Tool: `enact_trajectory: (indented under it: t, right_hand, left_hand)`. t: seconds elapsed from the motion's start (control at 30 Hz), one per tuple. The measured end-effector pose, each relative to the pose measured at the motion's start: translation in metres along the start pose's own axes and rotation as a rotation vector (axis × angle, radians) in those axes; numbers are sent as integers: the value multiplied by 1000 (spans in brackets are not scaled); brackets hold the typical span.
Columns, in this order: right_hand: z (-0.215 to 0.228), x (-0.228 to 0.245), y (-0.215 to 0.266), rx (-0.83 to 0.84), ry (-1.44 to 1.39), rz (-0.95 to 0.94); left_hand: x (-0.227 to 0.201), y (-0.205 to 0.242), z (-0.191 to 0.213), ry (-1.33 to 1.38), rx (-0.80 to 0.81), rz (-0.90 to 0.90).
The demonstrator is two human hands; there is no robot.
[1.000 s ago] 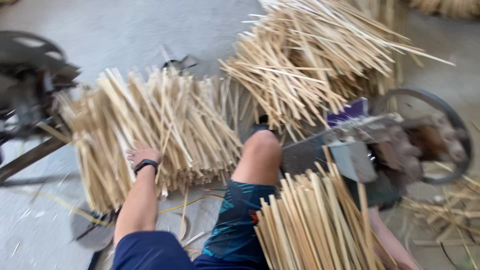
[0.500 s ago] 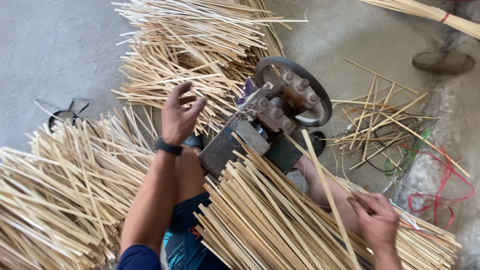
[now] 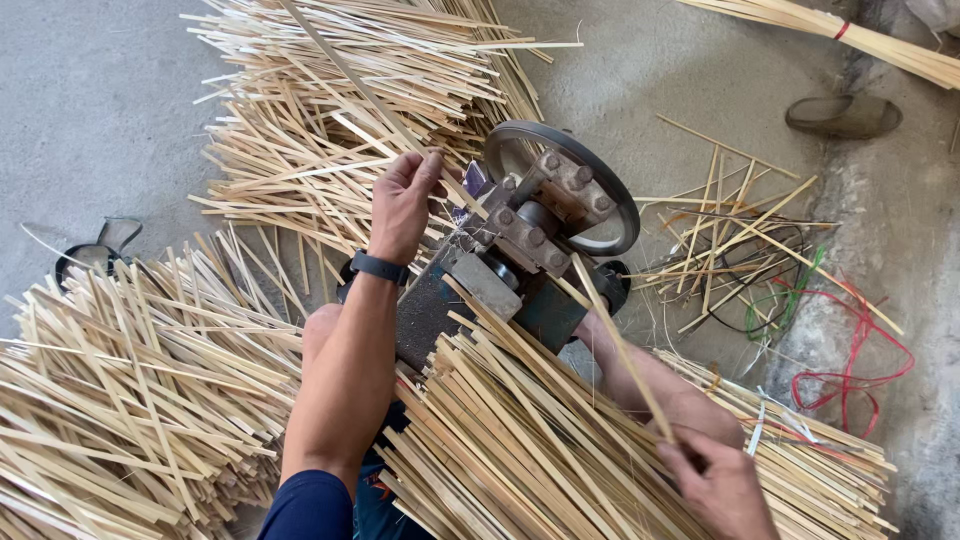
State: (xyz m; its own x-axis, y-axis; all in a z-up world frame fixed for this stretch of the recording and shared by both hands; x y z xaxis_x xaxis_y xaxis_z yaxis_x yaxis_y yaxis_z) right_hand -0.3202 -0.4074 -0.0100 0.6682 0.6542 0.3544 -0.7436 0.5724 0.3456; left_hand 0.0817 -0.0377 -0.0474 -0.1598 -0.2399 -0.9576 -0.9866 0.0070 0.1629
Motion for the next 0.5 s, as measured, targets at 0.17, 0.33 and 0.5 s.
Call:
enact_trajectory:
  t: [0.17, 0.33, 0.5]
  right_hand:
    - [39, -23, -7, -228, -104, 245]
    - [40, 22, -26, -214, 23, 198]
    - [32, 134, -23, -312, 105, 524]
  left_hand:
    - [-11, -10, 3, 44, 16, -36]
    - [-29, -17, 34, 419, -154, -98]
    - [-18, -10, 33, 294, -195, -14]
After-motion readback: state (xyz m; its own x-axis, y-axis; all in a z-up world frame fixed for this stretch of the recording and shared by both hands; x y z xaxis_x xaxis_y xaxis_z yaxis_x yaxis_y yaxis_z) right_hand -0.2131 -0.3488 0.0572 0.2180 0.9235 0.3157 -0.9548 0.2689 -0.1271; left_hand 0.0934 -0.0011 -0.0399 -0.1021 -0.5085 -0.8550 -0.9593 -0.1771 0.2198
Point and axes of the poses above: each hand's wrist, its own y-axis away from the middle knuckle, its own z-axis out of the back of the hand, x = y × z, the point moved 9 cm from there along -y, towards the middle knuckle, and after that the axes turned 9 degrees about -x, right-handed, at the moved point
